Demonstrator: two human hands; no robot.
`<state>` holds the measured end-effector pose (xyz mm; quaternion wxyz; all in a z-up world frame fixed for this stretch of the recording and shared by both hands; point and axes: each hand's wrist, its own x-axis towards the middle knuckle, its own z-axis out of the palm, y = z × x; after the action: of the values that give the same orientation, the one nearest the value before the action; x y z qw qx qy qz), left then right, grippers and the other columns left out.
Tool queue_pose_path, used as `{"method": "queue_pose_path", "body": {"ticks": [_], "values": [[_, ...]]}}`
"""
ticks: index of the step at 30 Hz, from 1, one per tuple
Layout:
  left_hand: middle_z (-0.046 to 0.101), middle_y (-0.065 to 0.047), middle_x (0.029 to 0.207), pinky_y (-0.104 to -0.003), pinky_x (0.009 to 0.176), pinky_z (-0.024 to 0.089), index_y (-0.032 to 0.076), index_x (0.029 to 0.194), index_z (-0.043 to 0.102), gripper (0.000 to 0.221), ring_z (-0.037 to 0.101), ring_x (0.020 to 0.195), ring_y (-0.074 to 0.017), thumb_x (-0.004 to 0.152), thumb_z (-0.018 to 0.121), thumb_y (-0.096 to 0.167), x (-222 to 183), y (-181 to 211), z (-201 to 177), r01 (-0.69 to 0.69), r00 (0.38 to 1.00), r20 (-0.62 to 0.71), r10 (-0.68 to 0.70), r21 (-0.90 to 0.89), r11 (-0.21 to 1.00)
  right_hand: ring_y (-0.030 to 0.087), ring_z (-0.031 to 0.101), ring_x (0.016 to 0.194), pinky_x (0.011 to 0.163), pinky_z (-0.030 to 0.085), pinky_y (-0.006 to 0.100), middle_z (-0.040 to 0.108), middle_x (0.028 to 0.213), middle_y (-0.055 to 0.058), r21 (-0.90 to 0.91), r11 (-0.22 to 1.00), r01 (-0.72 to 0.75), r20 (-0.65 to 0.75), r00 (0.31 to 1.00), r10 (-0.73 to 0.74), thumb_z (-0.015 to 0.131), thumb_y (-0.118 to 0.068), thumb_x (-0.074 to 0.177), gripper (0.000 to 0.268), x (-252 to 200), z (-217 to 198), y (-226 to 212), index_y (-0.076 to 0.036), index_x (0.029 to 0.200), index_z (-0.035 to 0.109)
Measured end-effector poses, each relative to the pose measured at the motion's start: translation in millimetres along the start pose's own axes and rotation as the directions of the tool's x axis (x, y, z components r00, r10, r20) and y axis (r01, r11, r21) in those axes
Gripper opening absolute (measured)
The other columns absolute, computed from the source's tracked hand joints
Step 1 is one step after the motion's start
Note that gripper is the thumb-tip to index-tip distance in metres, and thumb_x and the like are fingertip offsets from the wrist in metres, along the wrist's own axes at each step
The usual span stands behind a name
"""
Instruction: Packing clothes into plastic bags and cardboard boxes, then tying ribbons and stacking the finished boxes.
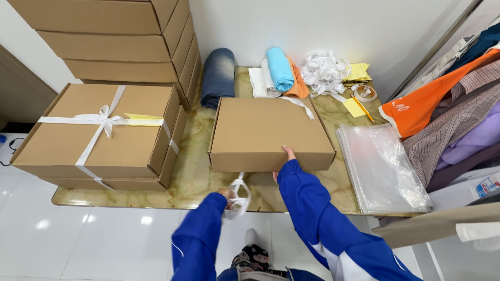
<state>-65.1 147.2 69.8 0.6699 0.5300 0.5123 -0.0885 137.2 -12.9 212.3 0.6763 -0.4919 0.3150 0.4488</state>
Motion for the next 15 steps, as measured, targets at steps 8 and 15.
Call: {"method": "queue_pose_path", "body": {"ticks": [8,15], "values": [[0.061,-0.017,0.052,-0.031,0.051,0.056,0.0,0.063,0.064,0.028,0.073,0.059,-0.0312,0.079,0.059,0.023,-19,-4,-41,-0.088,0.974,0.226,-0.001,0.383,0.92,0.031,0.043,0.141,0.104,0.042,0.041,0.024,0.159,0.015,-0.066,0.993,0.1,0.019,0.995,-0.099,0.081,-0.064,0.069,0.122,-46,-10,25,-0.015,0.158,0.013],[0.077,0.001,0.088,-0.034,0.091,0.059,0.035,0.06,0.081,0.055,0.072,0.096,-0.0271,0.085,0.039,0.06,-40,-18,-34,0.047,0.97,-0.191,0.15,0.753,0.656,0.032,0.035,0.148,0.115,0.035,0.049,0.026,0.162,0.018,-0.126,0.985,0.122,0.11,0.988,-0.109,0.084,-0.064,0.073,0.131,-32,-37,46,-0.022,0.163,-0.001]]}}
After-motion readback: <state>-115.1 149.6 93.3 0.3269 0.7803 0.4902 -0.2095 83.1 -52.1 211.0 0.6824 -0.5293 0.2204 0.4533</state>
